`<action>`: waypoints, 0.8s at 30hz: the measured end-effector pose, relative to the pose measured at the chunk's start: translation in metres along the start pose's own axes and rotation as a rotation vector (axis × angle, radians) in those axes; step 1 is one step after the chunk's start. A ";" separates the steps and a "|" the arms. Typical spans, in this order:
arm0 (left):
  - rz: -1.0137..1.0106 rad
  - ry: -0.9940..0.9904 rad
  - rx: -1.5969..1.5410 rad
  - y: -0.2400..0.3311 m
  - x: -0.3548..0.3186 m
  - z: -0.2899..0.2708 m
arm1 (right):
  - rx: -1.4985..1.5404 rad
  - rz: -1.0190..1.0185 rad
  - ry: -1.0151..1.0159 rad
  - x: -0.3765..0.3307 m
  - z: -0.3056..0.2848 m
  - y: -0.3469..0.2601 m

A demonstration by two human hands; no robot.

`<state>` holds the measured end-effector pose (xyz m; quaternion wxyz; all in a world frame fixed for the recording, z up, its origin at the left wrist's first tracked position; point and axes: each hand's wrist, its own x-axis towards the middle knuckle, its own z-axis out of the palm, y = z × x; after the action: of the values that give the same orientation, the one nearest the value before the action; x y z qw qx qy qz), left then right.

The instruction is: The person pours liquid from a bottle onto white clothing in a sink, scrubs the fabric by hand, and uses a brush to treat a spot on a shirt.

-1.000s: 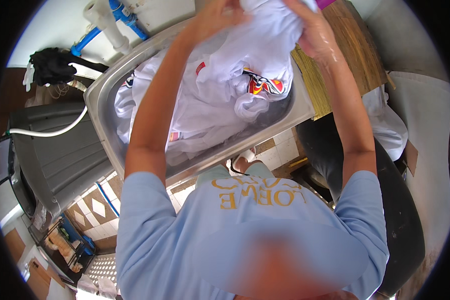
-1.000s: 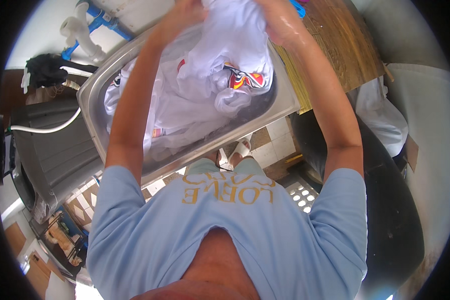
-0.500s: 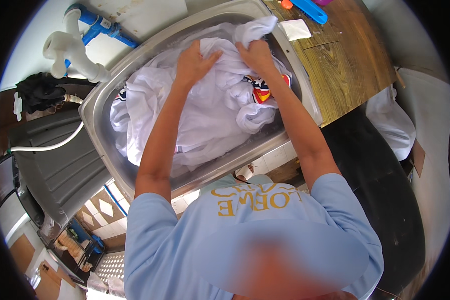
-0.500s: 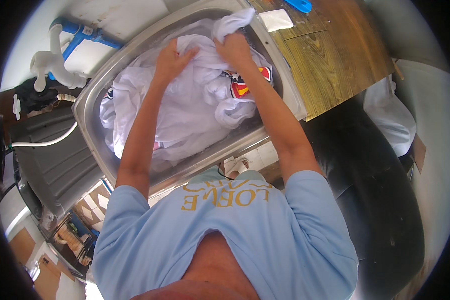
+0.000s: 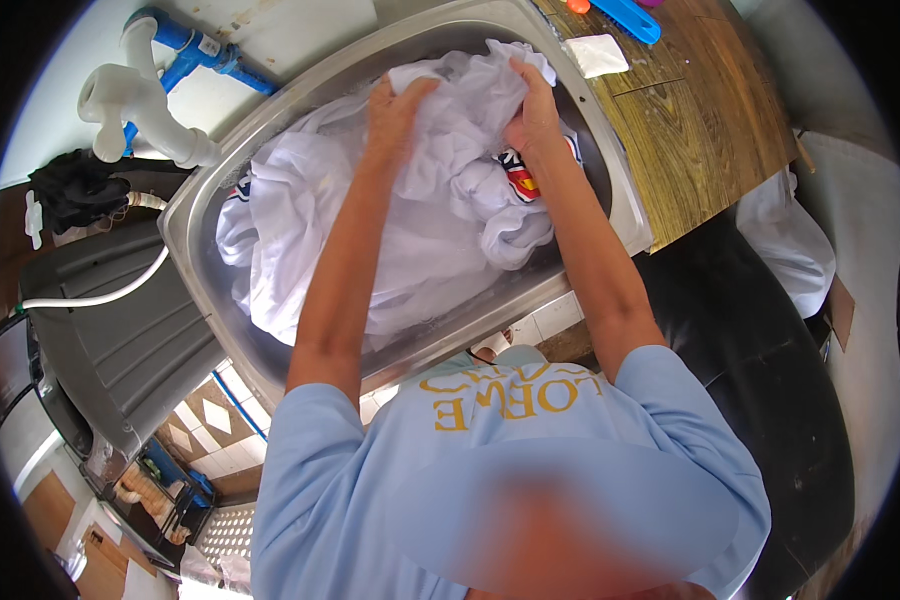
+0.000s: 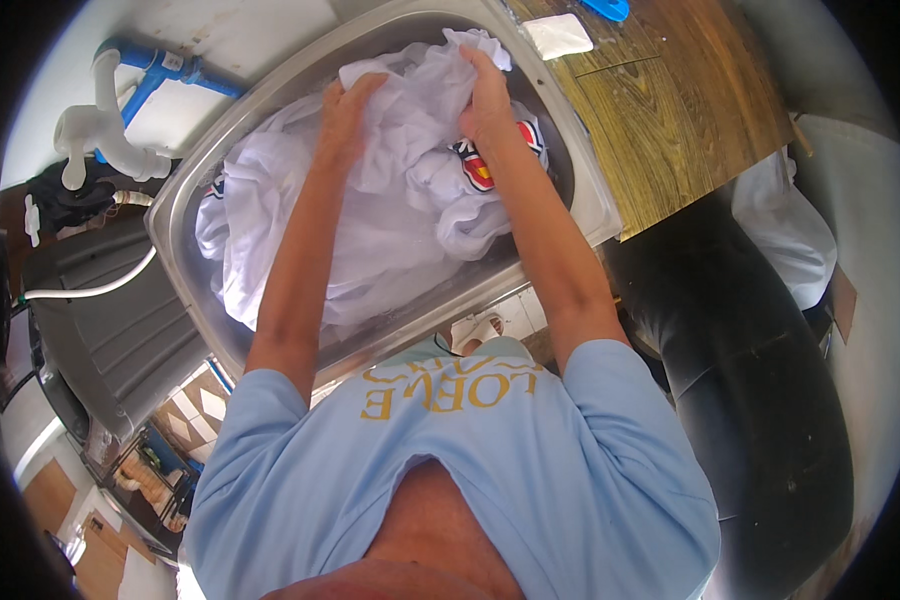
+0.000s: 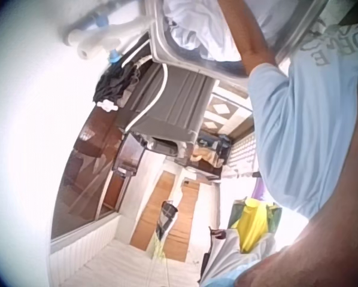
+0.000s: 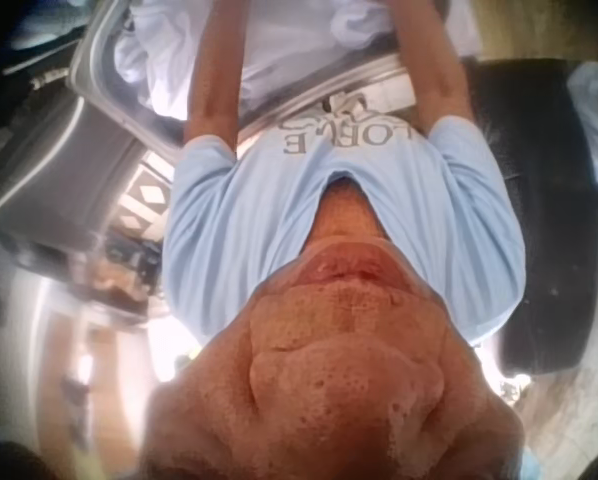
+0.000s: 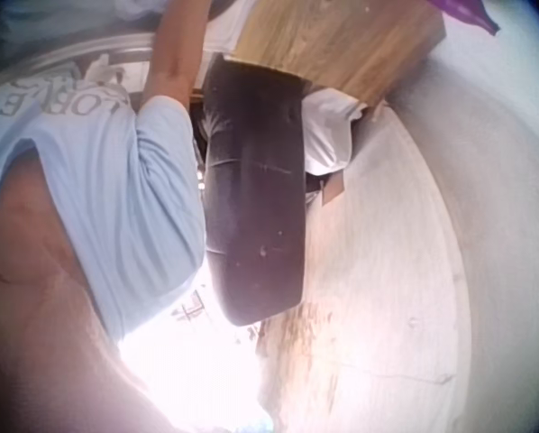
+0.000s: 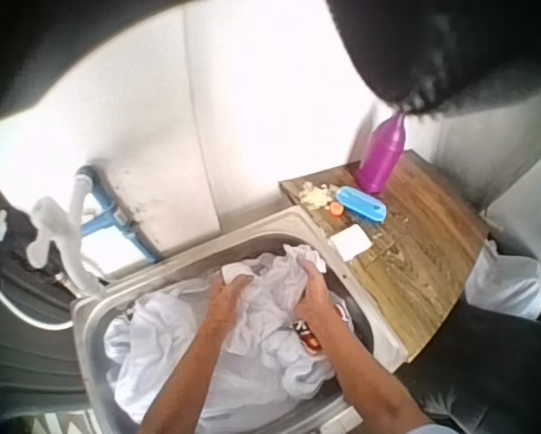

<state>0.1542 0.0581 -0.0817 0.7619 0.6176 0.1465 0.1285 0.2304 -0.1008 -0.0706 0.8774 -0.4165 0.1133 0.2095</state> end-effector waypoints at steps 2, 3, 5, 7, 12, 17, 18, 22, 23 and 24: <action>0.125 0.026 -0.186 0.023 -0.015 0.040 | 0.127 0.104 -0.048 -0.020 0.027 -0.008; 0.265 0.056 -0.121 0.034 -0.024 0.066 | 0.132 0.161 -0.143 -0.009 0.016 -0.003; 0.566 0.110 0.152 0.053 -0.046 0.097 | 0.136 0.290 -0.330 0.015 -0.008 0.009; 0.646 0.079 0.313 0.035 -0.052 0.111 | 0.296 0.370 -0.772 0.020 -0.013 0.007; 0.741 0.283 0.704 0.016 -0.006 0.086 | 0.305 0.112 -0.328 0.019 0.008 0.036; 0.624 0.263 0.469 0.001 0.023 0.066 | 0.105 0.068 0.032 0.010 0.017 0.040; 0.666 0.251 0.480 -0.004 0.014 0.077 | 0.192 0.139 -0.150 0.015 0.006 0.039; 0.723 0.240 0.499 -0.003 0.011 0.074 | 0.141 0.165 -0.069 0.016 0.002 0.035; 0.731 0.245 0.508 0.001 0.015 0.065 | 0.027 0.113 0.143 0.012 0.014 0.032; 0.427 0.199 0.497 0.007 0.019 0.051 | -0.107 0.131 0.020 0.011 0.008 0.025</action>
<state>0.1909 0.0201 -0.0660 0.5259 0.7856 0.1146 0.3052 0.2290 -0.0774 -0.0867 0.8370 -0.4567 0.1378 0.2682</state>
